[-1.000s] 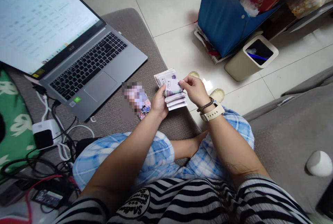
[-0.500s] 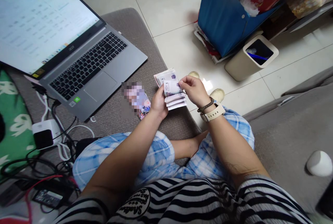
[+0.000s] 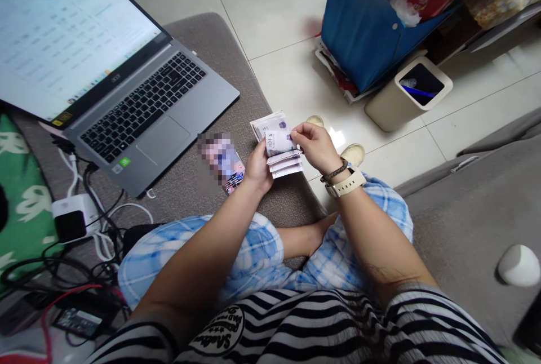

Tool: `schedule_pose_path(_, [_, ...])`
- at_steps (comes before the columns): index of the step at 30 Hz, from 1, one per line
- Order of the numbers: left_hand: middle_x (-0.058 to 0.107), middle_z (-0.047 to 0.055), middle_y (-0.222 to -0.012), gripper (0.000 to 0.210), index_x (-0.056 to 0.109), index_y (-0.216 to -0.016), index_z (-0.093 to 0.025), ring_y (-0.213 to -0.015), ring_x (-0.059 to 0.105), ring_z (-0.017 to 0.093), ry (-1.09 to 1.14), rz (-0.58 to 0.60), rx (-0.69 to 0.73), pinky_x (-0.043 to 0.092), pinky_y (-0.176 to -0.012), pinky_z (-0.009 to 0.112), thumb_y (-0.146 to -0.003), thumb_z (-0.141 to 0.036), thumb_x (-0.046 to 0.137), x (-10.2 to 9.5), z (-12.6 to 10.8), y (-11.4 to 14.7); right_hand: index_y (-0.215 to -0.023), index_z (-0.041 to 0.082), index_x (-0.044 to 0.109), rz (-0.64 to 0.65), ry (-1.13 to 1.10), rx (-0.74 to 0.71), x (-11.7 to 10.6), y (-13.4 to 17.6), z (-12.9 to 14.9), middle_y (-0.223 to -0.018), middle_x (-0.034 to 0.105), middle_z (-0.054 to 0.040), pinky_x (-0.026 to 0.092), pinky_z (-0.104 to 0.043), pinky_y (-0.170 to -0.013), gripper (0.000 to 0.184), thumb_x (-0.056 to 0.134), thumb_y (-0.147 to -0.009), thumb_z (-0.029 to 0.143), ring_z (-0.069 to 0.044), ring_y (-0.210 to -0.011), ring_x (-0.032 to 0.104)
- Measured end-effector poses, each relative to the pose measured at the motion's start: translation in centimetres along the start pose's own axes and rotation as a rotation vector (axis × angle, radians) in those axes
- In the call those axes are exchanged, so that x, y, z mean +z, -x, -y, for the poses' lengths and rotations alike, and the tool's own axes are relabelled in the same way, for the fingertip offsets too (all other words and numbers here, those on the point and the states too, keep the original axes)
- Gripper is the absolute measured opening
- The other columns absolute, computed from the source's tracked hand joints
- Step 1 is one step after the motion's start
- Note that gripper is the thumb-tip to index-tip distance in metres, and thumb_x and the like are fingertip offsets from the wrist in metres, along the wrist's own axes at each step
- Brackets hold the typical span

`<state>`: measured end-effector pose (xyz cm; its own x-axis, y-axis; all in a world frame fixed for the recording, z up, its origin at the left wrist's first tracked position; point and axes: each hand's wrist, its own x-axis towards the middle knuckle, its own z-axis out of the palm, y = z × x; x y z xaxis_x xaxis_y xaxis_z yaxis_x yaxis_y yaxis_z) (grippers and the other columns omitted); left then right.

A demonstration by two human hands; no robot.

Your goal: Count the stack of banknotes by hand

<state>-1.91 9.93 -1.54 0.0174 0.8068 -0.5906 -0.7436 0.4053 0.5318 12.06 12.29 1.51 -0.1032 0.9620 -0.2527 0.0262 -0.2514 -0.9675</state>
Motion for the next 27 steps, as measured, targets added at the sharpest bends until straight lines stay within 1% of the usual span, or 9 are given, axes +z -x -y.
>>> schedule_pose_path(8, [0.078,0.010,-0.107,0.029,0.073,-0.105,-0.013,-0.114,0.070,0.025,-0.012,0.002,0.004,0.052,-0.101,0.037,-0.087,-0.034,0.064,-0.13,0.10,-0.13,-0.074,0.019,0.059,0.013,0.004,-0.016,0.01,0.13,0.05,-0.066,0.053,0.0023,0.034,-0.027,-0.058,0.023,0.071,-0.082,0.038,-0.011,-0.060,0.043])
schedule_pose_path(13, [0.078,0.010,-0.107,0.031,0.073,-0.110,-0.013,-0.114,0.070,0.025,-0.033,-0.002,0.000,0.052,-0.101,0.037,-0.090,-0.033,0.059,0.03,-0.05,0.14,-0.074,0.020,0.058,0.010,0.023,0.001,0.09,0.05,-0.04,-0.066,0.054,0.0024,0.034,-0.027,-0.058,0.026,0.071,-0.082,0.040,-0.012,-0.060,0.043])
schedule_pose_path(16, [0.078,0.009,-0.108,0.032,0.072,-0.112,-0.013,-0.114,0.070,0.024,-0.044,0.010,0.001,0.052,-0.101,0.036,-0.090,-0.034,0.060,0.12,-0.16,0.28,-0.073,0.020,0.059,0.015,0.011,-0.015,0.10,0.07,-0.06,-0.064,0.054,0.0025,0.033,-0.027,-0.057,0.027,0.072,-0.082,0.042,-0.012,-0.059,0.044])
schedule_pose_path(19, [0.078,0.011,-0.107,0.031,0.073,-0.107,-0.012,-0.113,0.070,0.025,-0.036,0.020,0.000,0.052,-0.101,0.037,-0.089,-0.034,0.062,0.12,-0.22,0.32,-0.072,0.020,0.059,0.036,0.003,-0.028,0.08,0.25,0.16,-0.060,0.055,0.0020,0.033,-0.027,-0.057,0.030,0.070,-0.083,0.046,-0.011,-0.056,0.044])
schedule_pose_path(22, [0.078,0.013,-0.106,0.030,0.073,-0.103,-0.011,-0.111,0.071,0.026,-0.022,0.029,-0.001,0.051,-0.102,0.038,-0.087,-0.035,0.064,0.09,-0.22,0.27,-0.073,0.020,0.060,0.058,0.019,-0.014,0.08,0.41,0.45,-0.059,0.057,0.0009,0.035,-0.028,-0.059,0.035,0.068,-0.084,0.052,-0.012,-0.057,0.048])
schedule_pose_path(25, [0.078,0.013,-0.107,0.031,0.073,-0.105,-0.012,-0.112,0.070,0.027,-0.008,0.017,-0.001,0.051,-0.103,0.040,-0.084,-0.035,0.068,0.09,-0.20,0.27,-0.071,0.020,0.057,0.040,0.042,-0.007,0.03,0.30,0.31,-0.059,0.056,0.0015,0.037,-0.028,-0.059,0.039,0.074,-0.079,0.054,-0.012,-0.058,0.049])
schedule_pose_path(27, [0.078,0.013,-0.107,0.031,0.073,-0.105,-0.012,-0.114,0.069,0.028,-0.010,0.003,0.006,0.051,-0.103,0.041,-0.081,-0.033,0.071,0.11,-0.25,0.35,-0.071,0.020,0.056,0.001,0.064,-0.009,-0.10,0.08,-0.16,-0.061,0.055,0.0024,0.036,-0.027,-0.058,0.040,0.079,-0.074,0.053,-0.012,-0.058,0.048])
